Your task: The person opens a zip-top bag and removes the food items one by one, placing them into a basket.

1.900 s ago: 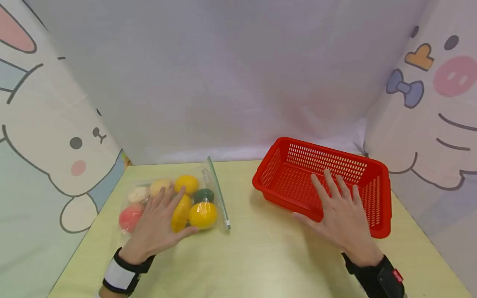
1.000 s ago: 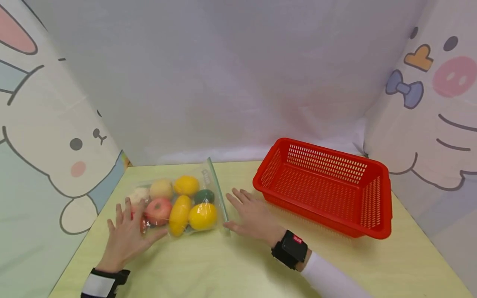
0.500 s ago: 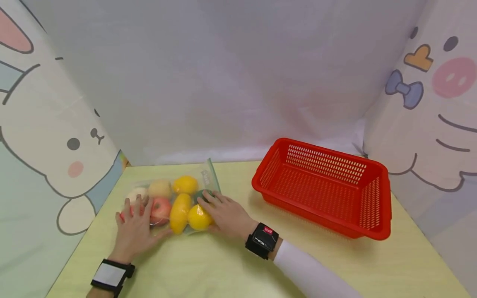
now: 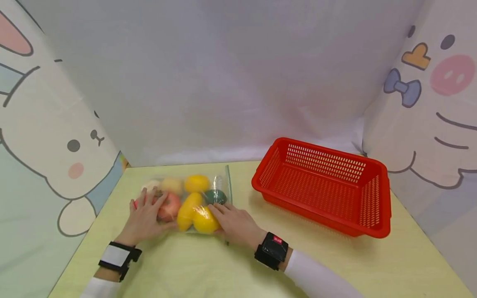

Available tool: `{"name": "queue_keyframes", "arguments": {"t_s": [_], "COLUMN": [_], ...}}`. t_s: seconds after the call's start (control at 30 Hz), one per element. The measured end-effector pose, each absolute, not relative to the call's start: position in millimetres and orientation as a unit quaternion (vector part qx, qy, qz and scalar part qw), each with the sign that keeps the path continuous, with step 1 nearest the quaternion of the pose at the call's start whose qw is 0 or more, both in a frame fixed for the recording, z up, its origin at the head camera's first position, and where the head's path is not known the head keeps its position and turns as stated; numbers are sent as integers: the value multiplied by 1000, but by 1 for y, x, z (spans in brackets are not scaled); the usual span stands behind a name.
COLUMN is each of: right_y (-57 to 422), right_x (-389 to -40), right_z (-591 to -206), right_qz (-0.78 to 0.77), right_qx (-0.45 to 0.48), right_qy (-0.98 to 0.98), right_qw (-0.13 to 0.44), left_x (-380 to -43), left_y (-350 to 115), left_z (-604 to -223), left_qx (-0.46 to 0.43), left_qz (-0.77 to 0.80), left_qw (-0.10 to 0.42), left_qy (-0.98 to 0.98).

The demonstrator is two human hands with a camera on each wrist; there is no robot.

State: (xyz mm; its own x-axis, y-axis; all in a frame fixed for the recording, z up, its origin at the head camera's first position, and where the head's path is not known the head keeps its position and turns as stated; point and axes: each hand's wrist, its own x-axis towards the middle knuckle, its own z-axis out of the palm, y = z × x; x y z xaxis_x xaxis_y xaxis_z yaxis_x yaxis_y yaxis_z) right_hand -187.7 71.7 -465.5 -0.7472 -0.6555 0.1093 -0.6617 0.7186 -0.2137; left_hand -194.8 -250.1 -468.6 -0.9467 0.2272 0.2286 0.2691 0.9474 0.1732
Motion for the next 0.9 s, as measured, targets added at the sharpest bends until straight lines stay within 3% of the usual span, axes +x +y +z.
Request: {"name": "queue_keyframes", "arguments": {"t_s": [0.27, 0.5, 0.63, 0.8, 0.9], "right_y": [66, 73, 79, 78, 75], "right_x": [-163, -164, -180, -208, -223], "right_z": [-467, -451, -438, -435, -438], "right_qz": [123, 109, 137, 147, 141], "right_qx": [300, 321, 333, 331, 345], "right_qy": [-946, -941, -933, -932, -927], "right_qw": [-14, -26, -12, 30, 49], "left_x": [-222, -225, -203, -172, -156], "left_y": [-242, -227, -208, -179, -167], "left_z": [-460, -456, -449, -438, -434], "left_qx": [-167, -169, -156, -113, -54], "left_qz": [-113, -111, -142, -223, -224], "left_qw": [58, 49, 91, 188, 194], "left_qy": [-978, -978, -973, -950, -954]}}
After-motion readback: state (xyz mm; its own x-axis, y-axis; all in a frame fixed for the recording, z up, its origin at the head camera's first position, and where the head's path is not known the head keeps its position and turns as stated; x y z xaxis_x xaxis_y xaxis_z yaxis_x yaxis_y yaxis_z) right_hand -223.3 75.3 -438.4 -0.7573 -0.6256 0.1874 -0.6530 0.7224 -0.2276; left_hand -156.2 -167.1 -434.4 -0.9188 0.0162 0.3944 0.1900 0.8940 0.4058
